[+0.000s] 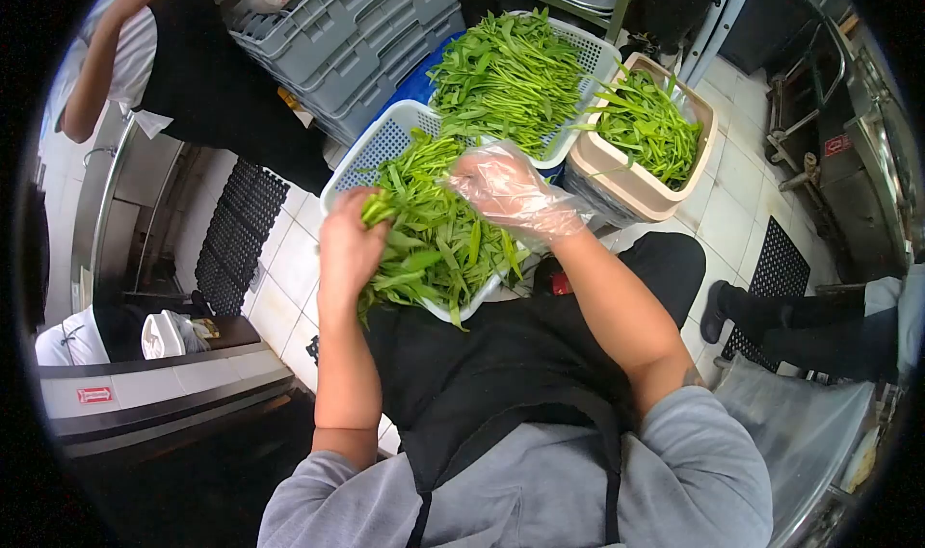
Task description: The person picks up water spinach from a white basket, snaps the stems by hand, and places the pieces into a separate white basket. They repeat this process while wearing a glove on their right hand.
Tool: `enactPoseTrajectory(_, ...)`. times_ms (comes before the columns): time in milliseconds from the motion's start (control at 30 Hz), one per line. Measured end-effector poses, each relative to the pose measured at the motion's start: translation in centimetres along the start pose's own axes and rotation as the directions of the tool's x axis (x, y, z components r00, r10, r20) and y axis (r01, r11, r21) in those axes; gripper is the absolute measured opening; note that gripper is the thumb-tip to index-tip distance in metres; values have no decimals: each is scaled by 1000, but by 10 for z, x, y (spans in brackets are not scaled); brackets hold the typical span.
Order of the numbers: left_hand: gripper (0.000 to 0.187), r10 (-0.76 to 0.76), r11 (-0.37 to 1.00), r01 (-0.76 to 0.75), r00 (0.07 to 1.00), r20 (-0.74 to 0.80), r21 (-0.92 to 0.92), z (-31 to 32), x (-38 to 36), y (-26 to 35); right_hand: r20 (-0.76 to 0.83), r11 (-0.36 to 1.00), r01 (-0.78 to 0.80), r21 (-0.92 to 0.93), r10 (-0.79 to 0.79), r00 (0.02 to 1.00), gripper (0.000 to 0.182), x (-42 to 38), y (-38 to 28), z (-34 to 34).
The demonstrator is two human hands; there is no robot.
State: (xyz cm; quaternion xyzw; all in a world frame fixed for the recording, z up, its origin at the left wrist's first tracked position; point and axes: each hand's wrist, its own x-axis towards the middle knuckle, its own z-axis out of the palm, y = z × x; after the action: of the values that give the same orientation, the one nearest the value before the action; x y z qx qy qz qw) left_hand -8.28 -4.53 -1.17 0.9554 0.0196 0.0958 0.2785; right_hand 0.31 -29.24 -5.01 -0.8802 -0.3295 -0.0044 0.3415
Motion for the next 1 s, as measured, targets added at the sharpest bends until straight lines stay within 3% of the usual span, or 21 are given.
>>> enactPoseTrajectory(67,39,41,998,-33,986,-160,50,-20,-3,8,-8,995,45,-95,-46,999,31,3,8,-4)
enactPoseTrajectory(200,43,132,991,-133,984,-120,0,-40,-5,38,-49,996,67,-62,-70,996,30,2,11,-4)
enactPoseTrajectory(300,39,240,970,-241,970,-41,-23,-7,8,45,-111,999,47,24,-44,993,27,1,-8,0)
enactPoseTrajectory(367,40,95,993,-84,984,151,-83,14,20,44,-175,990,53,128,-30,984,25,-1,-15,6)
enactPoseTrajectory(400,41,29,995,-3,968,251,-100,21,24,45,-257,991,129,30,-117,959,21,0,-15,8)
enactPoseTrajectory(500,39,-20,995,48,953,302,-85,21,20,39,-234,993,-118,-3,114,965,18,-3,-11,1)
enactPoseTrajectory(533,38,-23,991,57,963,268,-120,16,15,34,-274,997,-49,-63,30,961,17,-4,1,6)
enactPoseTrajectory(600,34,-34,964,84,980,197,-252,13,6,3,20,958,-153,-243,162,987,18,-7,18,11)
enactPoseTrajectory(633,33,-44,944,94,986,163,-316,7,2,-9,158,923,-180,-339,245,956,20,-7,22,13)
enactPoseTrajectory(700,25,-195,764,280,959,206,-581,-12,-7,-24,-7,959,-107,-263,108,994,21,-5,27,25)
enactPoseTrajectory(767,21,-243,615,273,958,152,-740,-23,-15,-34,-216,989,-2,-150,-31,976,21,8,28,43)
enactPoseTrajectory(800,20,-216,603,231,969,123,-763,-28,-17,-43,-254,997,-10,-77,-10,967,22,18,21,46)
enactPoseTrajectory(1000,14,-154,489,77,988,1,-869,-39,-25,-54,-161,947,-19,-320,-35,986,16,60,32,72)
